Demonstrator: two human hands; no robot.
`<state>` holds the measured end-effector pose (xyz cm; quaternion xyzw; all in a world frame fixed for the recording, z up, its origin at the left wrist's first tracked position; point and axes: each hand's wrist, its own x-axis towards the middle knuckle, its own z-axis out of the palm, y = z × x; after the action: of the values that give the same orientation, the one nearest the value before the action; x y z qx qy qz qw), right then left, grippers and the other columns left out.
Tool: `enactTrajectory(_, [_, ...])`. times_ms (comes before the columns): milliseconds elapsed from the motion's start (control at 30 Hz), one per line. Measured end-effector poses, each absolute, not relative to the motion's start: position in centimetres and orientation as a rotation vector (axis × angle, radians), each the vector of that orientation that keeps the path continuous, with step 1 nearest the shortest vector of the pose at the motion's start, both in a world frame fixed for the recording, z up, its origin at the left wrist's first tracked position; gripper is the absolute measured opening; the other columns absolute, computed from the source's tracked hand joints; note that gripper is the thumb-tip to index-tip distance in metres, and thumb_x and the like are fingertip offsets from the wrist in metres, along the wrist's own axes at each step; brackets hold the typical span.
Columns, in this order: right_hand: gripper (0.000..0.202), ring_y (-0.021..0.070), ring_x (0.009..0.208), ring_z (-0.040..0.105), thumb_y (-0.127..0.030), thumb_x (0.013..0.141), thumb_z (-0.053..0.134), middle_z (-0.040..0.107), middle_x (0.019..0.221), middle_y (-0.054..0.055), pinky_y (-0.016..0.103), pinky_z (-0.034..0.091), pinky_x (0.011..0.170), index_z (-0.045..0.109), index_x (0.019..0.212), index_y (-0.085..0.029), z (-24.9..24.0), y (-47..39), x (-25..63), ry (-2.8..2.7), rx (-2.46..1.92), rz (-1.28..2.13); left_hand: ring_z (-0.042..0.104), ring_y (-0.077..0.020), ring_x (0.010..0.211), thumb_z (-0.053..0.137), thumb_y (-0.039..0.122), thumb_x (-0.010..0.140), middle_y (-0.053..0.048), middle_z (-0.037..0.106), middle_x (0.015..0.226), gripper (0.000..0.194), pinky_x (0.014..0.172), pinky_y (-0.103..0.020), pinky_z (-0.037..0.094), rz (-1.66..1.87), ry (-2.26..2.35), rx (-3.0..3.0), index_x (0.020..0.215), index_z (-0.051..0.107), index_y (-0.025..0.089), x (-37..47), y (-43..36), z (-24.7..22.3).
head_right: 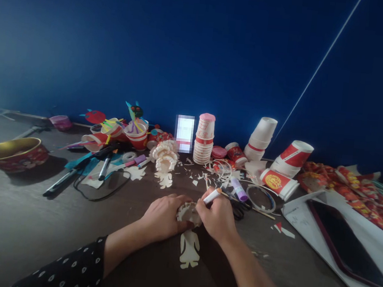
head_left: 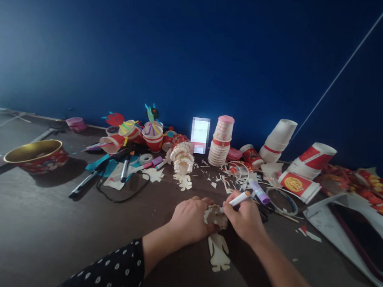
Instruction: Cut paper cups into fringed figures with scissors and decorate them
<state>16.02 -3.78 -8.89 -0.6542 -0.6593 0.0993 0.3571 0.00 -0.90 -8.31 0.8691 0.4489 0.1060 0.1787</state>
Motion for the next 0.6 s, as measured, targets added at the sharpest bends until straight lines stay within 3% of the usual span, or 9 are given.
enactTrajectory(600, [0.012, 0.0144, 0.046, 0.051, -0.026, 0.070, 0.047, 0.055, 0.050, -0.001, 0.023, 0.035, 0.048, 0.048, 0.060, -0.020, -8.37, -4.07, 15.77, -1.693, -1.740, 0.172, 0.058, -0.0237, 0.085, 0.056, 0.051, 0.062, -0.005, 0.062, 0.091, 0.049, 0.072, -0.033, 0.044, 0.288, 1.279, 2.462, 0.106, 0.054, 0.028, 0.07, -0.78, -8.31])
